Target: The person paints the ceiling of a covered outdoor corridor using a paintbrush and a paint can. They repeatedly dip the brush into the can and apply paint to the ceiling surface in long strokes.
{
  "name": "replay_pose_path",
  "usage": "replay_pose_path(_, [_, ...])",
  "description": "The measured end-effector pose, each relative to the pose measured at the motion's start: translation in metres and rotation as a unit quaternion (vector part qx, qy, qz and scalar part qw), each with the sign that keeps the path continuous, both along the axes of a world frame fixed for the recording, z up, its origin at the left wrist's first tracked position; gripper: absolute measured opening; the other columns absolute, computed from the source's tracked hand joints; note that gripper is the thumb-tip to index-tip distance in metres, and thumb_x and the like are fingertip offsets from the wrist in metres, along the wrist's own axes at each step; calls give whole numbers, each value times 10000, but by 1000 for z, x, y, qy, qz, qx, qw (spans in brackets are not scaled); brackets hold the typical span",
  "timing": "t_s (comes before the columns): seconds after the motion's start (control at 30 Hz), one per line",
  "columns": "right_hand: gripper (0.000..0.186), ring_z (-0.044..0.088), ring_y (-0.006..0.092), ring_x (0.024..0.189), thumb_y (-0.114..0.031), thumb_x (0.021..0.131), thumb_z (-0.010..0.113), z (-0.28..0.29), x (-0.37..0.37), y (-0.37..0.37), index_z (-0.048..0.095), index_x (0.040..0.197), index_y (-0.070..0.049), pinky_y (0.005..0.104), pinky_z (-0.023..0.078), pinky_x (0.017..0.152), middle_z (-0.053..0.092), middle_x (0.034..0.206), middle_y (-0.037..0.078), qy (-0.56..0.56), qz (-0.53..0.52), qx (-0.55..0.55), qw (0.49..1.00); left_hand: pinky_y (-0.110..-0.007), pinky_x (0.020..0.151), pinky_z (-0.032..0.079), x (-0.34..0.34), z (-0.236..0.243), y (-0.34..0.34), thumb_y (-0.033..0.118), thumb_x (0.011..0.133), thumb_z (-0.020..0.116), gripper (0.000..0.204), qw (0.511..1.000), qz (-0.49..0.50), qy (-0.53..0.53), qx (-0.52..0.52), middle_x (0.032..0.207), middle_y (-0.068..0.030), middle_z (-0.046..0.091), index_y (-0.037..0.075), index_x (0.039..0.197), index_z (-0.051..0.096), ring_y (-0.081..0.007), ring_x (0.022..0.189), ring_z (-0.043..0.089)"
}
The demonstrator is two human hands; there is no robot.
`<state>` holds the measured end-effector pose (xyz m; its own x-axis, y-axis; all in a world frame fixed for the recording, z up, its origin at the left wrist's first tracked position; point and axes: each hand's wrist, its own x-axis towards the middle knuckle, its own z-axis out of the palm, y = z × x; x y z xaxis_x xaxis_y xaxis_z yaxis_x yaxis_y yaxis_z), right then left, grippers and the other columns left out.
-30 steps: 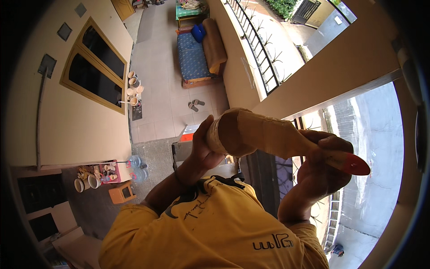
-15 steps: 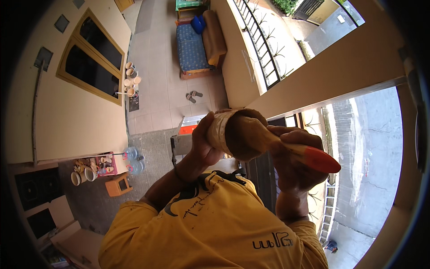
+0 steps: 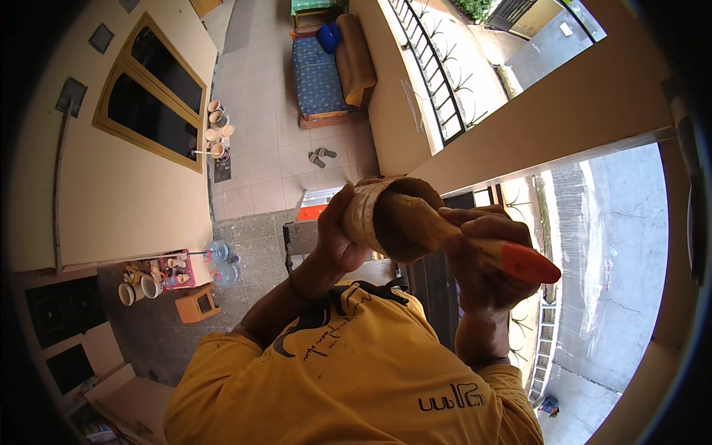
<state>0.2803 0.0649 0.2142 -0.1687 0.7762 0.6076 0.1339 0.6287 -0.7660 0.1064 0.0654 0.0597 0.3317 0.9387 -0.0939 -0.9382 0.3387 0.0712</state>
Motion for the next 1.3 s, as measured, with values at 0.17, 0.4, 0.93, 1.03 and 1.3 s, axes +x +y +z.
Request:
replay_pose_path(0.17, [250, 732, 250, 819, 32, 806, 777, -11, -3, 3, 631, 1006, 3, 320, 576, 708, 733, 931, 202, -13, -6, 3, 1000, -469, 1104, 458, -2, 2, 0, 422, 1016, 527, 519, 999, 0, -30, 23, 1324, -201, 605, 2, 1321, 533, -316, 1254, 587])
replay_pose_path(0.4, [244, 736, 248, 777, 16, 802, 782, -13, -2, 8, 637, 996, -11, 317, 575, 665, 739, 923, 188, -44, 4, 5, 999, -466, 1099, 463, -1, 1, 1, 413, 1017, 524, 513, 999, -3, -42, 25, 1317, -205, 608, -2, 1318, 532, -316, 1243, 595])
replay_pose_path(0.93, [229, 723, 311, 853, -32, 858, 730, 0, 19, 2, 593, 1026, 42, 403, 588, 821, 708, 934, 256, 192, -105, -67, 974, -469, 1089, 470, 1, -3, 5, 437, 1043, 459, 532, 1000, 3, -30, 4, 1323, -163, 623, 9, 1350, 530, -287, 1258, 592])
replay_pose_path(1.03, [220, 721, 323, 875, -43, 873, 721, -3, 26, 6, 592, 1031, 39, 418, 582, 841, 709, 949, 243, 229, -79, -72, 968, -467, 1088, 469, 3, -3, 5, 434, 1045, 455, 528, 999, 10, -36, 10, 1318, -158, 628, 11, 1350, 531, -284, 1255, 595])
replay_pose_path(1.3, [246, 712, 300, 807, -17, 828, 760, -26, 20, 0, 620, 1027, 26, 367, 576, 702, 713, 907, 206, 289, -128, -138, 939, -577, 1114, 393, 3, -11, 7, 551, 1011, 403, 639, 998, -24, 40, -40, 1423, -154, 555, 73, 1420, 513, -351, 1317, 526])
